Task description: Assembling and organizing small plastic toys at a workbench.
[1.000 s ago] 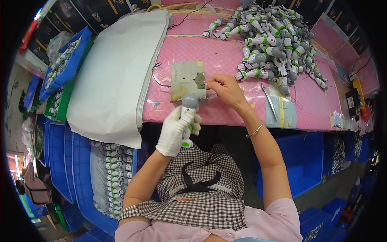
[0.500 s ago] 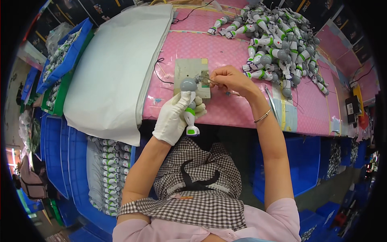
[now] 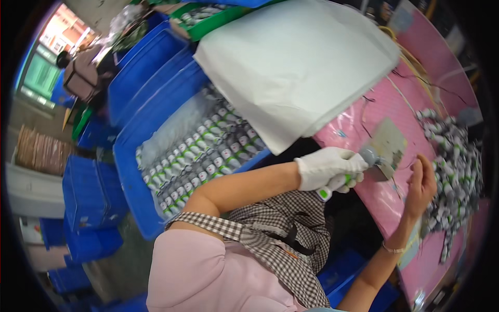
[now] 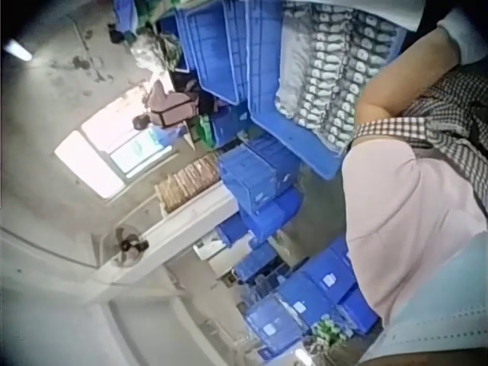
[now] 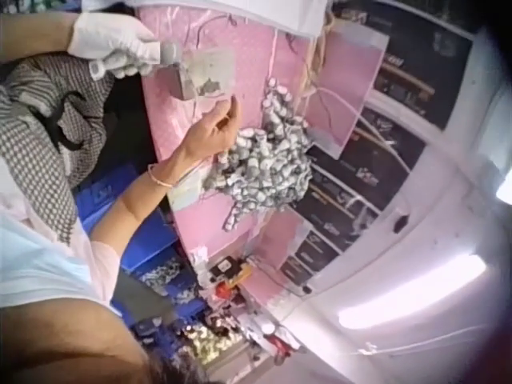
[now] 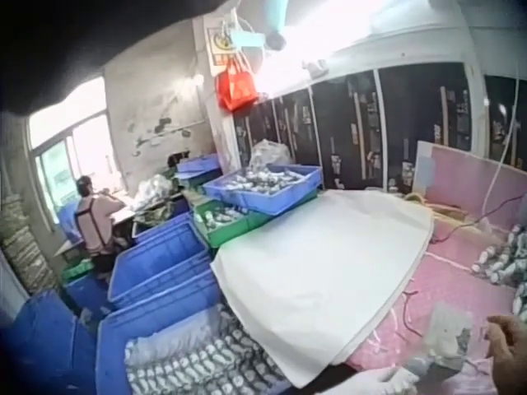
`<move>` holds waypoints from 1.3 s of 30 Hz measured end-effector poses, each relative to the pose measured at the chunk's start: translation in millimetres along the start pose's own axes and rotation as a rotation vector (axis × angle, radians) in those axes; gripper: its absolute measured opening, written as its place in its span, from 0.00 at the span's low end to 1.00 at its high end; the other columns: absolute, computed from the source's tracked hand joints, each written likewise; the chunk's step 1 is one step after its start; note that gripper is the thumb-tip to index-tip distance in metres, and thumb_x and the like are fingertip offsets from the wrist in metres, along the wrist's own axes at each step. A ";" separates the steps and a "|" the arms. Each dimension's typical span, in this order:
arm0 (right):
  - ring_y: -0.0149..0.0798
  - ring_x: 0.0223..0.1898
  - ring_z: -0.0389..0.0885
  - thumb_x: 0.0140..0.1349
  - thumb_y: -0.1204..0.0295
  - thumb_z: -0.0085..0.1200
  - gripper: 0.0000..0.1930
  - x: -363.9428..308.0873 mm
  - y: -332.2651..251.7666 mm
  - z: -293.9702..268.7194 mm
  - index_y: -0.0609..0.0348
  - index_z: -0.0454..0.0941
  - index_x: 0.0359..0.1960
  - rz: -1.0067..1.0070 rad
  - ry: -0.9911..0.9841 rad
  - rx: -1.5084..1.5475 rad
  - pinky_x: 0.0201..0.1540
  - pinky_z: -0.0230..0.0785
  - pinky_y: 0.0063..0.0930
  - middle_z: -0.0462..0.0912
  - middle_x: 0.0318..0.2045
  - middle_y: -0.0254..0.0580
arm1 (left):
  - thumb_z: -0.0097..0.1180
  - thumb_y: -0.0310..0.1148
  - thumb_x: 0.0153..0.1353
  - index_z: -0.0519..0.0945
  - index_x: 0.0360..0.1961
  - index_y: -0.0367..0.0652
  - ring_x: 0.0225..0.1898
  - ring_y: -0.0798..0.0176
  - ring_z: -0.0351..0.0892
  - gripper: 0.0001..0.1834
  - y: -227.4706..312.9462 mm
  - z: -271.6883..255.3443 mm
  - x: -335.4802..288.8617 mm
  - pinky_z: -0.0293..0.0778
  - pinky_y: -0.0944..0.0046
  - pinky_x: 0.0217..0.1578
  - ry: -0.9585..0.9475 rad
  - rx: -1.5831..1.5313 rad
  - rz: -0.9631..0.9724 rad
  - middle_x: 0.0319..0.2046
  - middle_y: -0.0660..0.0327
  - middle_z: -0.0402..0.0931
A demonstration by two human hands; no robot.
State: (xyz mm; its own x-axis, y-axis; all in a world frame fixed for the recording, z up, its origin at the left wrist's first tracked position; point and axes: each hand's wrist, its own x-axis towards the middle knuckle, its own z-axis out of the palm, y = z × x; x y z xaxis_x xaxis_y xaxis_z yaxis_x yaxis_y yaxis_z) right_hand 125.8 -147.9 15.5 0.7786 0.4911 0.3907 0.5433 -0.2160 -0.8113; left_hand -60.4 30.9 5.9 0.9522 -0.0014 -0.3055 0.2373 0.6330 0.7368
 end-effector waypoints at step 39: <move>0.48 0.26 0.79 0.49 0.74 0.54 0.05 -26.3 80.3 -46.6 0.56 0.78 0.29 -0.083 0.206 -0.965 0.28 0.72 0.38 0.79 0.24 0.45 | 0.52 0.37 0.58 0.74 0.48 0.31 0.37 0.58 0.79 0.21 20.3 -435.9 -141.6 0.76 0.58 0.37 1.859 0.960 0.292 0.40 0.53 0.78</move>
State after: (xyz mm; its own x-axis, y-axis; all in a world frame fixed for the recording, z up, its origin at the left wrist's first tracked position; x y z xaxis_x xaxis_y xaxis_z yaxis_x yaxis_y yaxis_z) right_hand 163.6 -217.5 -39.6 0.7165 0.3993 0.5720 0.5503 -0.8274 -0.1117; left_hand -274.4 381.4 -198.8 -0.1477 0.9689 0.1983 0.7306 -0.0283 0.6823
